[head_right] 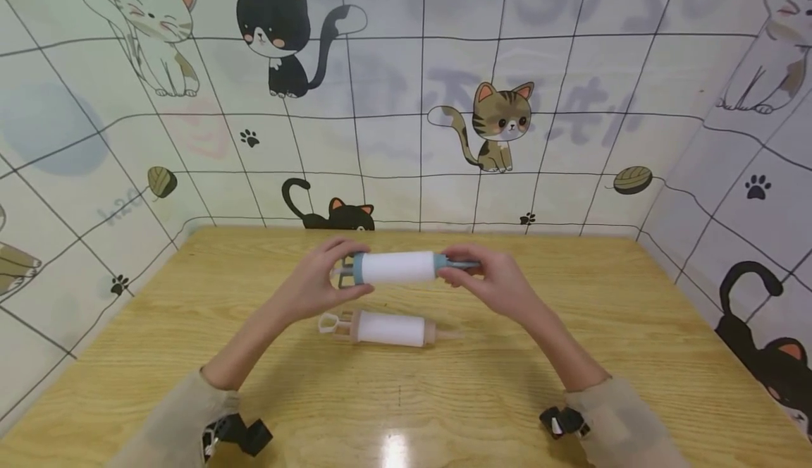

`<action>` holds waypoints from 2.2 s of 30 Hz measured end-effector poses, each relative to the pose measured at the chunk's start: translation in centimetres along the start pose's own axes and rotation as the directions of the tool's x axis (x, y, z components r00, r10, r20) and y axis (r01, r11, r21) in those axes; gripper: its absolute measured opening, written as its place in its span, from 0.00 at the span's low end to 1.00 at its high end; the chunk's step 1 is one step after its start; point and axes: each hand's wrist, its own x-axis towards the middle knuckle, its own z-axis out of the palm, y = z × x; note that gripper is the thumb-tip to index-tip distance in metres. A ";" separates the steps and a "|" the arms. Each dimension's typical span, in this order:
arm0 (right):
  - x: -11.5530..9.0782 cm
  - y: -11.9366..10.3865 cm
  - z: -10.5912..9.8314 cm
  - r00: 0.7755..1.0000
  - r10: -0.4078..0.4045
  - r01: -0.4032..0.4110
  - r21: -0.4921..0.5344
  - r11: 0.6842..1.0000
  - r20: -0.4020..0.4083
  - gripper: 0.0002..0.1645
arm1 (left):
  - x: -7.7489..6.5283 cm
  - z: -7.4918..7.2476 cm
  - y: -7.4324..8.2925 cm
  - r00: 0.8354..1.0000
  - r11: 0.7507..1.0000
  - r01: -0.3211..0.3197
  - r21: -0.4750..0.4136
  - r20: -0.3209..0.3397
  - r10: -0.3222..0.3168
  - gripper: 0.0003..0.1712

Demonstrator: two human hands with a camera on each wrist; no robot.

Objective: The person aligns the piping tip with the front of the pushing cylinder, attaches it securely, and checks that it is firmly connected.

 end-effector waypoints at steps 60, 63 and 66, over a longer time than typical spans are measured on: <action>2.6 6.8 0.0 0.871 0.294 -0.170 -0.319 0.932 0.394 0.04 | 0.9 3.9 -6.5 0.883 0.938 0.345 -0.034 0.351 -0.312 0.33; 2.6 6.8 -0.1 0.864 0.301 -0.177 -0.317 0.932 0.404 0.04 | 0.9 3.9 -6.5 0.879 0.936 0.350 -0.030 0.356 -0.317 0.33; 2.6 6.8 -0.1 0.856 0.312 -0.189 -0.312 0.931 0.413 0.04 | 0.8 3.9 -6.5 0.876 0.935 0.353 -0.027 0.362 -0.320 0.34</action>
